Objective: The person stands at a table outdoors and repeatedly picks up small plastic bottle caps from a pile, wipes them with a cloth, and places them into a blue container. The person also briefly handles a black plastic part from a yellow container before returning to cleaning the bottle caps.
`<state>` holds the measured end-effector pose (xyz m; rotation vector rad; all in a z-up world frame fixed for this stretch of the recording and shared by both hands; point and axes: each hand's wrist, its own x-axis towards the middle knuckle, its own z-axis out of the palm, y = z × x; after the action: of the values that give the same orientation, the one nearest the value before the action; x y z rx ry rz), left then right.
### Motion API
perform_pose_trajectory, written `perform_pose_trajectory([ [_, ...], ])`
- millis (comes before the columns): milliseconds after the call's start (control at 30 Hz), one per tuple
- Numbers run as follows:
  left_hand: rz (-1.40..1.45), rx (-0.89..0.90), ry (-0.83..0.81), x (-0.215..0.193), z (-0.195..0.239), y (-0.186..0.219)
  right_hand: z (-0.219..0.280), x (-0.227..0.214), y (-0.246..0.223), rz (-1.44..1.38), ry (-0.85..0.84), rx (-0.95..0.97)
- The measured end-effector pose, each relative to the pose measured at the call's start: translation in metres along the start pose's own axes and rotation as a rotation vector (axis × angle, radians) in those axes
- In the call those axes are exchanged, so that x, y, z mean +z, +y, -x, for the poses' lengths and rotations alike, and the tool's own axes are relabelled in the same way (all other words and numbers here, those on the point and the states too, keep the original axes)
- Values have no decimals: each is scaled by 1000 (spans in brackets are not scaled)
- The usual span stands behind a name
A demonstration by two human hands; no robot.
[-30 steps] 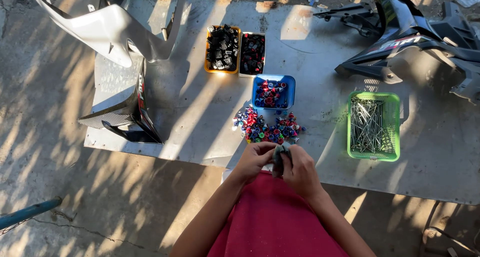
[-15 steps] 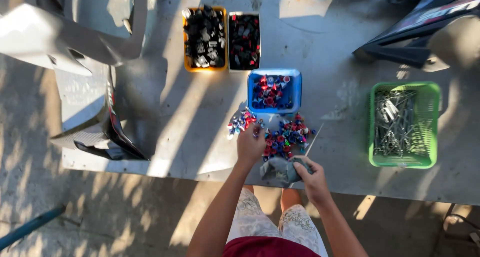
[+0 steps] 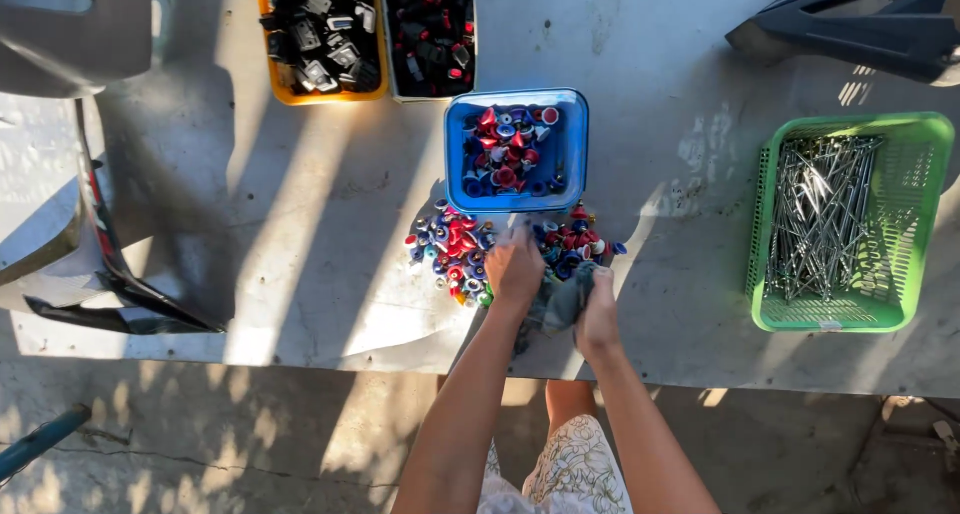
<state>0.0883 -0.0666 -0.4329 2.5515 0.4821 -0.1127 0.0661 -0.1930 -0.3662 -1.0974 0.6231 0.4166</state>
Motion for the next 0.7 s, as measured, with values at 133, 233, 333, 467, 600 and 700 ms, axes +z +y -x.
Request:
perform_pose_trajectory([
  [133,-117,-19,184,71,-17,-18,-30,-23,28,365,45,122],
  [233,-192,-152,275,92,-18,-19,-20,2,4,433,27,53],
  [333,-149,-91,358,98,-20,-20,-25,-8,11,422,181,2],
  [467,401,-136,215,7,3,16,4,2,-9,496,233,-200],
  [600,1207,-558,-287,-70,64,39,47,26,-20,536,247,-305],
  [700,1351,-695,-278,-117,87,49,92,47,-51,544,160,-296],
])
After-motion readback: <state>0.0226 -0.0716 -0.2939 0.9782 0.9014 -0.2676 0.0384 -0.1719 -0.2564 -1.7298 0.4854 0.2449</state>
